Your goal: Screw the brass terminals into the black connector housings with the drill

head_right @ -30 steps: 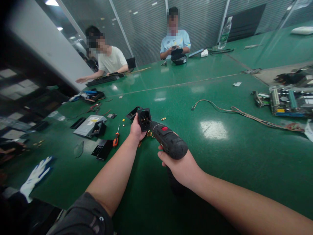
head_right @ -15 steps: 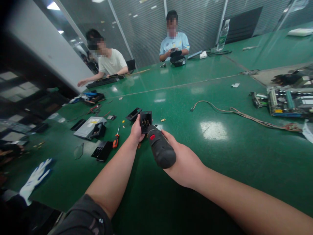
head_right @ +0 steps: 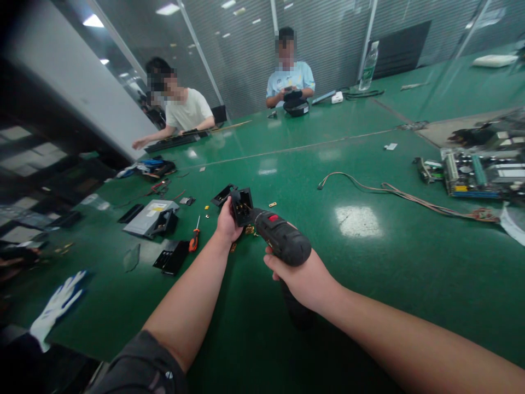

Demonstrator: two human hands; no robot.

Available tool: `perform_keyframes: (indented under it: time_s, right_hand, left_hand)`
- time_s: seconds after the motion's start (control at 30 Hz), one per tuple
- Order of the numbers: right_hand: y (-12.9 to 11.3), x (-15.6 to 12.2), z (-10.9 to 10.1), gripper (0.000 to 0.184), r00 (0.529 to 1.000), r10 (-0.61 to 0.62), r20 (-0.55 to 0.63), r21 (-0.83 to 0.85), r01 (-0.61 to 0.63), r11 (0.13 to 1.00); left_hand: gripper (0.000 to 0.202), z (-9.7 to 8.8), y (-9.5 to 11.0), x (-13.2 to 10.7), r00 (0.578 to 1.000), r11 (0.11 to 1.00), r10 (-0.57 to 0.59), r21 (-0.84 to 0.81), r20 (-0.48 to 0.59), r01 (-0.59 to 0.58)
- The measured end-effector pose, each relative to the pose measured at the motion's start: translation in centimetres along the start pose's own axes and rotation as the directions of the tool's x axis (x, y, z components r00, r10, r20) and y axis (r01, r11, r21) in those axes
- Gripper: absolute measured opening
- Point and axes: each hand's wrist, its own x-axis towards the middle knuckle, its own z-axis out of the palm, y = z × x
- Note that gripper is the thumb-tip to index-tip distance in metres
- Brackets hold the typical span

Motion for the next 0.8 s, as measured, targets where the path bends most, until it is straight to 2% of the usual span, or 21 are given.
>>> perform_keyframes:
  time_s: [0.1,0.23,0.33,0.53,0.8]
  right_hand:
    - [0.4,0.0,-0.1,0.084,0.999,-0.041,0.019,-0.031,0.042,0.999]
    - [0.9,0.0,-0.2,0.093,0.998,-0.059,0.038,-0.052,0.06,0.997]
    - [0.9,0.0,-0.3,0.096,0.997,-0.048,0.059,-0.045,0.05,0.998]
    - [0.8,0.1,-0.3,0.093,0.995,-0.051,0.081,-0.073,0.057,0.996]
    - [0.9,0.3,-0.4,0.088,0.992,-0.084,0.091,-0.103,0.094,0.99]
  left_hand:
    - [0.047,-0.1,0.1,0.0,1.0,1.0,-0.013,0.005,0.011,0.013]
    - [0.055,-0.1,0.3,-0.1,0.999,0.999,-0.037,0.023,0.018,0.037]
    - [0.056,0.0,0.4,-0.1,0.999,0.999,-0.036,0.025,0.015,0.036]
    - [0.059,0.0,1.0,-0.4,0.994,0.999,-0.013,0.05,0.112,0.007]
    - [0.056,-0.1,1.1,-0.4,0.996,0.999,0.005,0.053,0.091,-0.009]
